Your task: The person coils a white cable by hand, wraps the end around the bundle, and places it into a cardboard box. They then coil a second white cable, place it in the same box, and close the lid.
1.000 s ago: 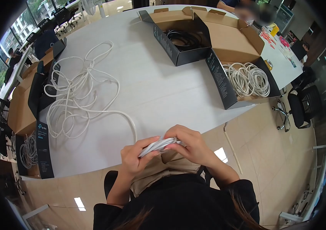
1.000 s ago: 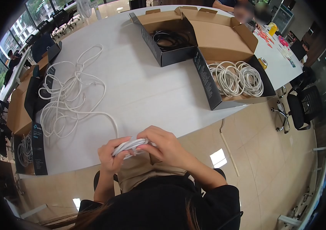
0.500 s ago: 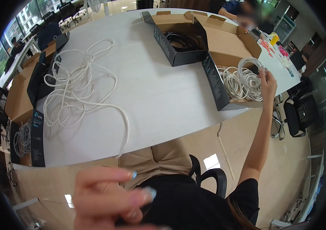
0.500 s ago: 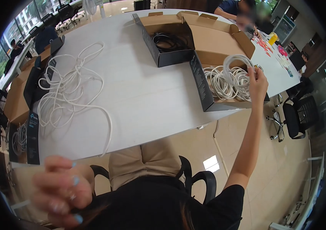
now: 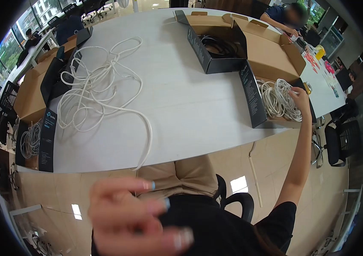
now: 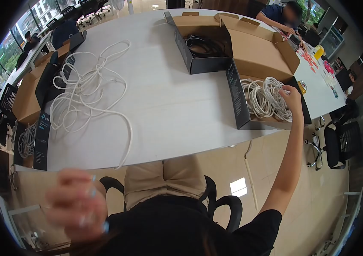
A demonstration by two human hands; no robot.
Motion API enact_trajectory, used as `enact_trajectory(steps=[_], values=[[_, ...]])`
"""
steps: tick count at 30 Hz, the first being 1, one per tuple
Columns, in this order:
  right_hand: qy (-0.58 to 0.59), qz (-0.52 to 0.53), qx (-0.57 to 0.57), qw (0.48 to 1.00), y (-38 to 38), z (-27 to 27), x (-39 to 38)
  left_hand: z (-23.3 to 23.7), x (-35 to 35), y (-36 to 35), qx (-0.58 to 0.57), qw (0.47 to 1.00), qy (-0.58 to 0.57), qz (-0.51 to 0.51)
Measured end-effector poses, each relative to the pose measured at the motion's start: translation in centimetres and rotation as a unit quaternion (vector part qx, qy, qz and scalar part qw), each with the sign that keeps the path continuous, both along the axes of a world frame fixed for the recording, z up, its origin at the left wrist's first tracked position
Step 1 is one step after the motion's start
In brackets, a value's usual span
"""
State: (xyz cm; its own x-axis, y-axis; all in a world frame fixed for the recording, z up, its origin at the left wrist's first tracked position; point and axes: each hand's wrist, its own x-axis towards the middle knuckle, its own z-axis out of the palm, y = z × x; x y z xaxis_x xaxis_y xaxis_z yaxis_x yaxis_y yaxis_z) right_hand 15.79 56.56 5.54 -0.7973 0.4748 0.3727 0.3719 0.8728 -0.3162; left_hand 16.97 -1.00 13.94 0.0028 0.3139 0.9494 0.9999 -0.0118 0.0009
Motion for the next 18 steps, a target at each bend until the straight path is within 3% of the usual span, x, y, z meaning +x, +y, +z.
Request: enact_trajectory(steps=[3, 4, 5, 7, 9, 11, 13, 17, 18], values=[[0.094, 0.092, 0.068, 0.989, -0.4, 0.1, -1.1, -2.4, -1.2, 0.3, -0.018, 0.983, -0.136, 0.120], [0.092, 0.094, -0.001, 0.991, -2.0, 1.1, -1.6, -3.3, -2.7, -0.2, -0.039, 0.982, -0.119, 0.144], [0.076, 0.090, 0.017, 0.993, -3.5, 1.6, -1.7, -4.3, -4.2, -1.3, -0.063, 0.977, -0.104, 0.174], [-0.041, 0.118, 0.038, 0.991, -4.1, 1.3, -1.9, -6.3, -5.8, -3.0, -0.081, 0.962, -0.151, 0.211], [-0.183, 0.077, 0.105, 0.975, -1.0, -2.4, -2.9, -7.9, -6.5, -5.5, -0.091, 0.944, -0.184, 0.257], [-0.248, 0.085, 0.026, 0.965, -1.5, -3.6, -3.0, -8.9, -6.9, -8.0, -0.092, 0.926, -0.204, 0.304], [-0.292, 0.033, 0.000, 0.956, -3.1, -2.3, -3.2, -9.3, -6.9, -10.4, -0.074, 0.899, -0.228, 0.366], [-0.383, -0.069, 0.052, 0.920, -8.3, 1.6, -3.9, -9.7, -7.8, -14.4, -0.024, 0.851, -0.232, 0.470], [-0.310, -0.063, 0.079, 0.945, -8.0, 1.4, -4.0, -9.6, -8.2, -15.0, -0.025, 0.836, -0.231, 0.497]])
